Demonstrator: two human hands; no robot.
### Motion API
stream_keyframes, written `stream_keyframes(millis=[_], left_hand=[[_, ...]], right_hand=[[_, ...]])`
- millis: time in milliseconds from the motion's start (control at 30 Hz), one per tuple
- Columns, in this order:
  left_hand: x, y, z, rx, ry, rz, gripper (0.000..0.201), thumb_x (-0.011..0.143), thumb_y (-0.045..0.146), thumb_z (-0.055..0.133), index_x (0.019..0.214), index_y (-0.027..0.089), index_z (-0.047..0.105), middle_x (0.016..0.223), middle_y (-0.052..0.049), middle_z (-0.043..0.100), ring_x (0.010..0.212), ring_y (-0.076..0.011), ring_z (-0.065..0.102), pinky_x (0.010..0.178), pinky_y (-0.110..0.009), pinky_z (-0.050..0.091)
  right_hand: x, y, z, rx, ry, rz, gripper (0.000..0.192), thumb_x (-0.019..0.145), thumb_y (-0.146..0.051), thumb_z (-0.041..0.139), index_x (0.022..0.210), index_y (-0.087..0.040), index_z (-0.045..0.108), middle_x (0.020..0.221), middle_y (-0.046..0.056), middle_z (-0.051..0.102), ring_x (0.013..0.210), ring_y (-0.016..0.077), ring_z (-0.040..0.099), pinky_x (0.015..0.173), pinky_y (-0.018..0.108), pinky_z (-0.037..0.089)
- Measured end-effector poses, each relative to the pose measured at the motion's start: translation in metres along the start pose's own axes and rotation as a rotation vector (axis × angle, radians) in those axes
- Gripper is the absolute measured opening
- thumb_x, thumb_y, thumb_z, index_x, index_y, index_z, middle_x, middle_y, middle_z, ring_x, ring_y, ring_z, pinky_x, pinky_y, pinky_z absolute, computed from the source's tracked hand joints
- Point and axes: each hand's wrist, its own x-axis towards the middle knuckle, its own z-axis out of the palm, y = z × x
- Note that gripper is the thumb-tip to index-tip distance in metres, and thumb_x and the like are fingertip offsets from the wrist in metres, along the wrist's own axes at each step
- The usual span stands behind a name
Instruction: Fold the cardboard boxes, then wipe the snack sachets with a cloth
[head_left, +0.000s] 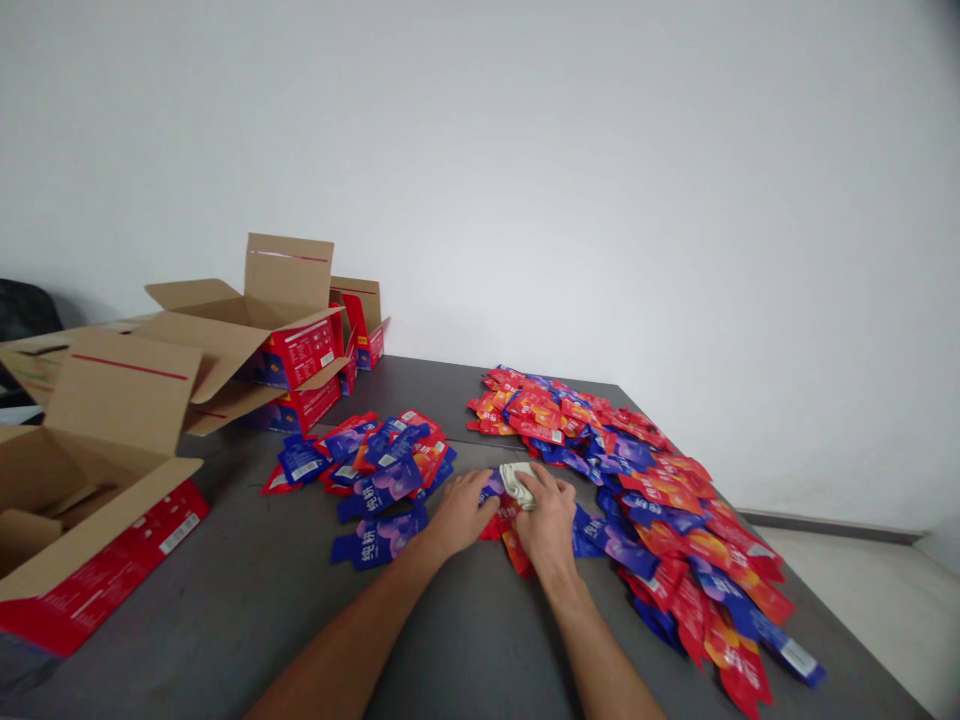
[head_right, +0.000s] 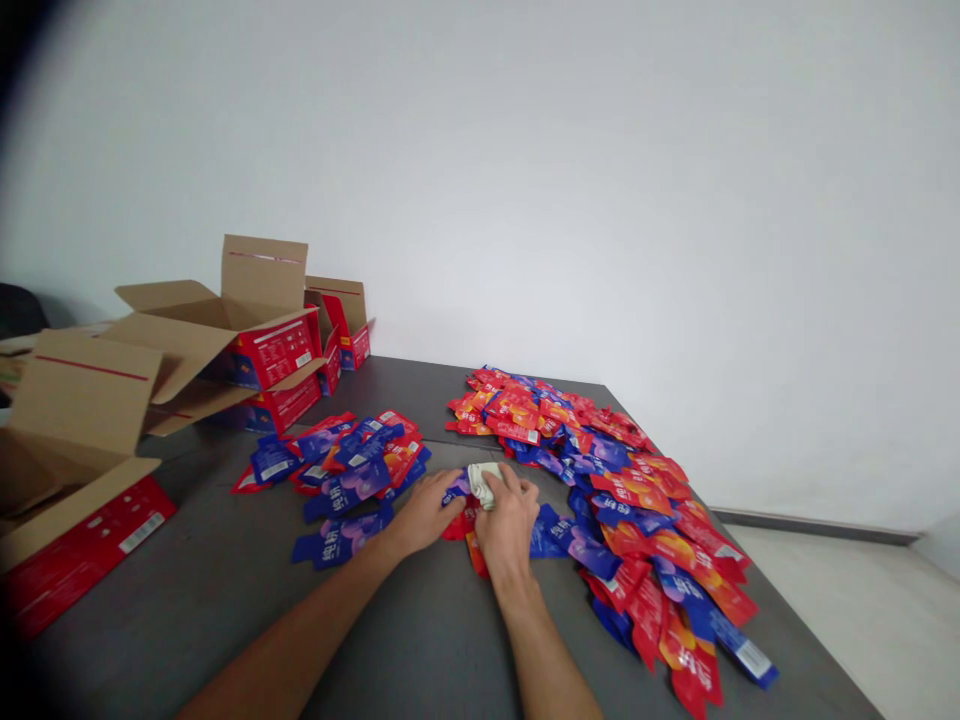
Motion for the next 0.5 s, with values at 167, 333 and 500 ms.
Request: stream_keyframes(millis=[167,333,500], left_hand=[[0.008,0.01,-0.012,-0.455,0.13,-0.247,0.044,0.083,0.03,0.057,0.126,0.025,0.062,0.123,-0.008,0.066,0.099,-0.0252,0.064,0.09,-0.038,0.05],[0.001,0.033,-0.018,-1.079,-0.041,-0.321,0.053,0.083,0.022,0.053,0.135,0.024,0.053,0.11,-0.005,0.071,0.085,-0.0185,0.069,0.075,-0.03,0.055],[0.001,0.039,-0.014,-1.191,-0.115,-0.417,0.033,0.088,0.036,0.058,0.109,0.012,0.067,0.09,-0.009,0.074,0.073,-0.0177,0.069,0.066,-0.026,0.054]], right_hand=[[0.003,-0.007,-0.009,0.095,0.021,-0.056,0.069,0.057,0.005,0.045,0.113,-0.024,0.071,0.135,0.003,0.058,0.105,0.0276,0.046,0.092,0.043,0.041],[-0.002,-0.021,-0.012,0.21,-0.02,-0.253,0.069,0.064,0.005,0.044,0.122,-0.025,0.066,0.144,0.002,0.05,0.115,0.0264,0.04,0.1,0.045,0.038],[-0.012,-0.041,-0.007,0.138,-0.185,-0.428,0.079,0.062,0.006,0.048,0.126,-0.037,0.062,0.146,-0.006,0.049,0.118,0.0275,0.039,0.097,0.045,0.037]])
